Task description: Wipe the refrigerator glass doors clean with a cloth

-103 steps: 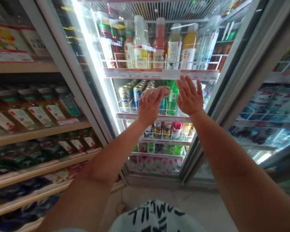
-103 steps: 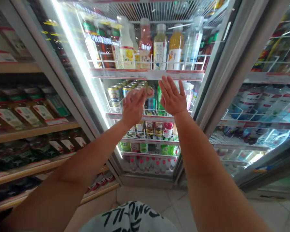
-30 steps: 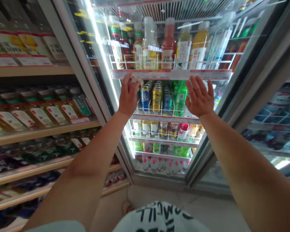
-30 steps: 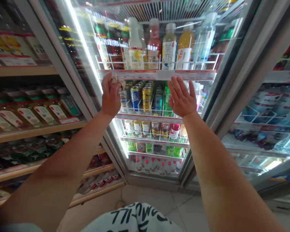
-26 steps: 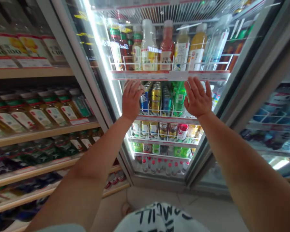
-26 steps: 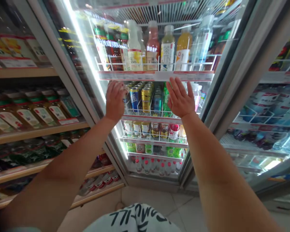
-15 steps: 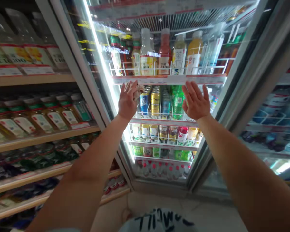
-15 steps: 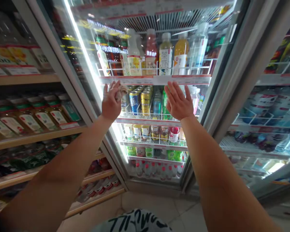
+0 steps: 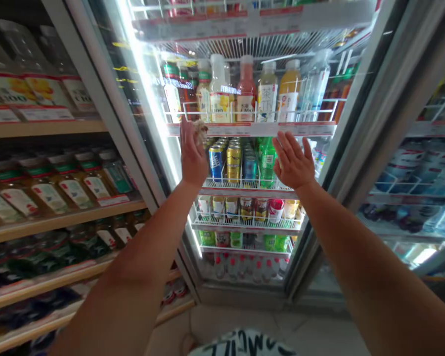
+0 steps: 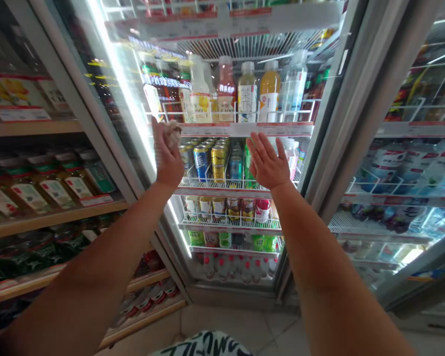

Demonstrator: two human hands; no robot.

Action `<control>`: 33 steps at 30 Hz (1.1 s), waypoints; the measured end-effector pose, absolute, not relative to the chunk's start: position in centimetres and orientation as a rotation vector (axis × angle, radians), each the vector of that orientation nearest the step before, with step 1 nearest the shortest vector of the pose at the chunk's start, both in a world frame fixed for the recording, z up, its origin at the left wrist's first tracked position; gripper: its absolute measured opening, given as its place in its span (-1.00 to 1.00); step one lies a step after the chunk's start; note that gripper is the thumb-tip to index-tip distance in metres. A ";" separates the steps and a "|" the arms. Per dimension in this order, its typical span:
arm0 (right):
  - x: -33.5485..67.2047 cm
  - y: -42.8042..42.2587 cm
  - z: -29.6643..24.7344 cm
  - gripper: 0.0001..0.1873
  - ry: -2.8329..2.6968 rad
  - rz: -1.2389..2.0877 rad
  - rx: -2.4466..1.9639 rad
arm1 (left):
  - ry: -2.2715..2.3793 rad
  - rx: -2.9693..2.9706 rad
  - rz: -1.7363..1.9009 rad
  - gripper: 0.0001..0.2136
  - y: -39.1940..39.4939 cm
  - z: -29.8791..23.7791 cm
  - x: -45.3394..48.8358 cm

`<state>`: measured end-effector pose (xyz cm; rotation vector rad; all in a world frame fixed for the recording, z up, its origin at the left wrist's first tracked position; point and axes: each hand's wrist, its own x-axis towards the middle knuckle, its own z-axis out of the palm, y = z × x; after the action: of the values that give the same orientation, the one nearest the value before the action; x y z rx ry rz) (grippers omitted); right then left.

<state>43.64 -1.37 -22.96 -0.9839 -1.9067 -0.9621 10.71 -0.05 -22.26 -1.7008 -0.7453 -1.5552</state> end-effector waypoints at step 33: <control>43.6 -1.4 -23.0 -0.37 -1.910 -0.948 -0.965 | -0.459 -2.053 -0.976 -0.38 -2.3 -24.9 14.0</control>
<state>43.55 -1.36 -23.03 -0.9654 -1.9100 -0.9476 14.00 -2.27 -24.92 -2.0529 -0.4590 -0.9761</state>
